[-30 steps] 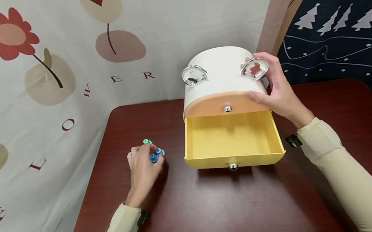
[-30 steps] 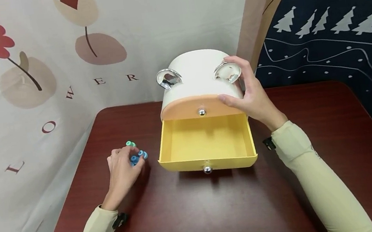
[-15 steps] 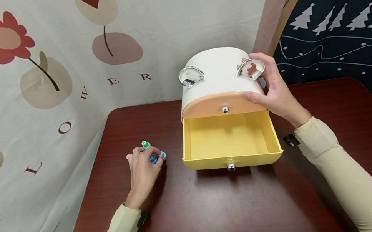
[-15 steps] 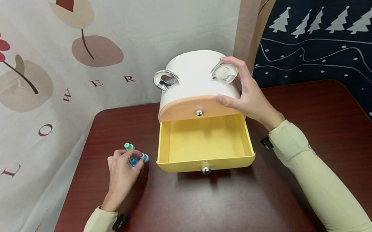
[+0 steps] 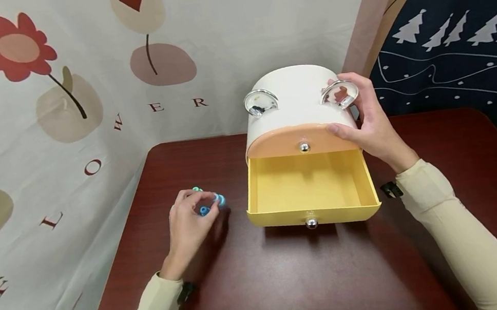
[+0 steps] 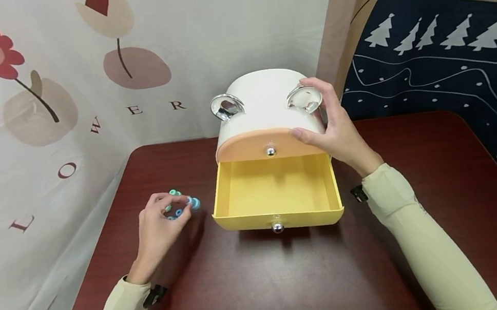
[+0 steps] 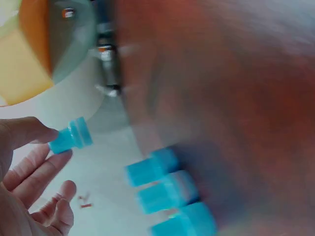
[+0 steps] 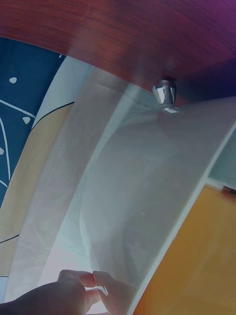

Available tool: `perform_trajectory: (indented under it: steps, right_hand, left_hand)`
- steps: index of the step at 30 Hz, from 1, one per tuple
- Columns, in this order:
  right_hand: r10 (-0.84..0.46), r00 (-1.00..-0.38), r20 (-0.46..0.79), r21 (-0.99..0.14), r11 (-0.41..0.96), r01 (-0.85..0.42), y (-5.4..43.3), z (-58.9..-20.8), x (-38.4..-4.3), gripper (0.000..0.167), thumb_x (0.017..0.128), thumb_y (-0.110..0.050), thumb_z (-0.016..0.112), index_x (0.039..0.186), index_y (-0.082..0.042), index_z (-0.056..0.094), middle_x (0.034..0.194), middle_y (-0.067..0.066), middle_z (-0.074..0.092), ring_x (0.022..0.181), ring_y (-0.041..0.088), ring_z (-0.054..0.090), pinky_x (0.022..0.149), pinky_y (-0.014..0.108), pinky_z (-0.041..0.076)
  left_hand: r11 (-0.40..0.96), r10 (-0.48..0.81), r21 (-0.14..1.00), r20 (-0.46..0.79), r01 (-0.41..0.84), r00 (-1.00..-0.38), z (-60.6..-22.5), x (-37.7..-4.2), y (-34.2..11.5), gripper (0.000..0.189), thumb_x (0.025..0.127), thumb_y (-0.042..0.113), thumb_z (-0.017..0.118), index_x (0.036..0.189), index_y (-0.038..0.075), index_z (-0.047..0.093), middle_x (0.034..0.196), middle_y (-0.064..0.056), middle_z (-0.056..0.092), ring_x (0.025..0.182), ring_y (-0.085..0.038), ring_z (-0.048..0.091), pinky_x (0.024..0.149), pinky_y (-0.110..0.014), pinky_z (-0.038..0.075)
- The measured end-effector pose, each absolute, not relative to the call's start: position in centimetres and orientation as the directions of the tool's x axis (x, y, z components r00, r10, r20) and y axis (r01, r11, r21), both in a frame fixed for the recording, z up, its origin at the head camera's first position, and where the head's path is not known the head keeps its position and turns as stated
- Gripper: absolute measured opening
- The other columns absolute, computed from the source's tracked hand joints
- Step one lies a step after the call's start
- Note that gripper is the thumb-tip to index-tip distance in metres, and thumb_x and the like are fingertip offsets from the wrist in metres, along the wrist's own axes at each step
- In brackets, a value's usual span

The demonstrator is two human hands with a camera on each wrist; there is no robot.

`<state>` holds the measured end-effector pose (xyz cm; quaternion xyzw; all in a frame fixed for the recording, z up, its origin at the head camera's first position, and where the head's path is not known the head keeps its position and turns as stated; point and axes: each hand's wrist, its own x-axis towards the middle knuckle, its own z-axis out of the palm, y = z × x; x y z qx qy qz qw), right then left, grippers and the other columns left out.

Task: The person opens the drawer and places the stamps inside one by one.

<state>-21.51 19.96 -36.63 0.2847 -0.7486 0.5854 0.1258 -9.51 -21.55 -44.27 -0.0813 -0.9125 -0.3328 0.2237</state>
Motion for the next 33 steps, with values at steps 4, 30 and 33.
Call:
perform_trajectory:
  steps: [4, 30, 33]
  right_hand:
    - [-0.282, -0.802, 0.526, -0.8, 0.155, -0.579, 20.1, -36.7, -21.5, 0.092, 0.085, -0.001, 0.077, 0.164, -0.021, 0.034, 0.165, 0.008, 0.041, 0.144, 0.028, 0.042, 0.125, 0.05, 0.034]
    - [-0.272, -0.805, 0.527, -0.802, 0.154, -0.577, 20.0, -36.8, -21.4, 0.091, 0.086, -0.002, 0.077, 0.164, -0.021, 0.034, 0.164, 0.007, 0.042, 0.145, 0.027, 0.041, 0.126, 0.054, 0.031]
    - [-0.272, -0.802, 0.531, -0.799, 0.153, -0.581, 20.0, -36.8, -21.5, 0.091, 0.086, -0.002, 0.077, 0.163, -0.021, 0.034, 0.164, 0.01, 0.042, 0.145, 0.028, 0.041, 0.127, 0.054, 0.03]
  left_hand:
    - [0.7, 0.049, 0.544, 0.609, 0.462, -0.791, -42.8, -9.2, -21.1, 0.019, 0.084, -0.002, 0.09, 0.1, 0.004, 0.082, 0.094, -0.006, 0.077, 0.095, -0.026, 0.062, 0.074, -0.028, 0.054]
    - [0.328, 0.08, 0.739, 0.6, 0.589, -0.796, -37.3, -9.3, -15.7, 0.022, 0.088, 0.003, 0.091, 0.105, 0.015, 0.085, 0.11, 0.005, 0.082, 0.095, -0.025, 0.053, 0.086, -0.03, 0.045]
    - [0.348, 0.131, 0.749, 0.557, 0.564, -0.82, -37.0, -9.9, -15.3, 0.02, 0.088, 0.005, 0.092, 0.103, 0.016, 0.085, 0.104, 0.008, 0.08, 0.091, -0.023, 0.052, 0.085, -0.031, 0.046]
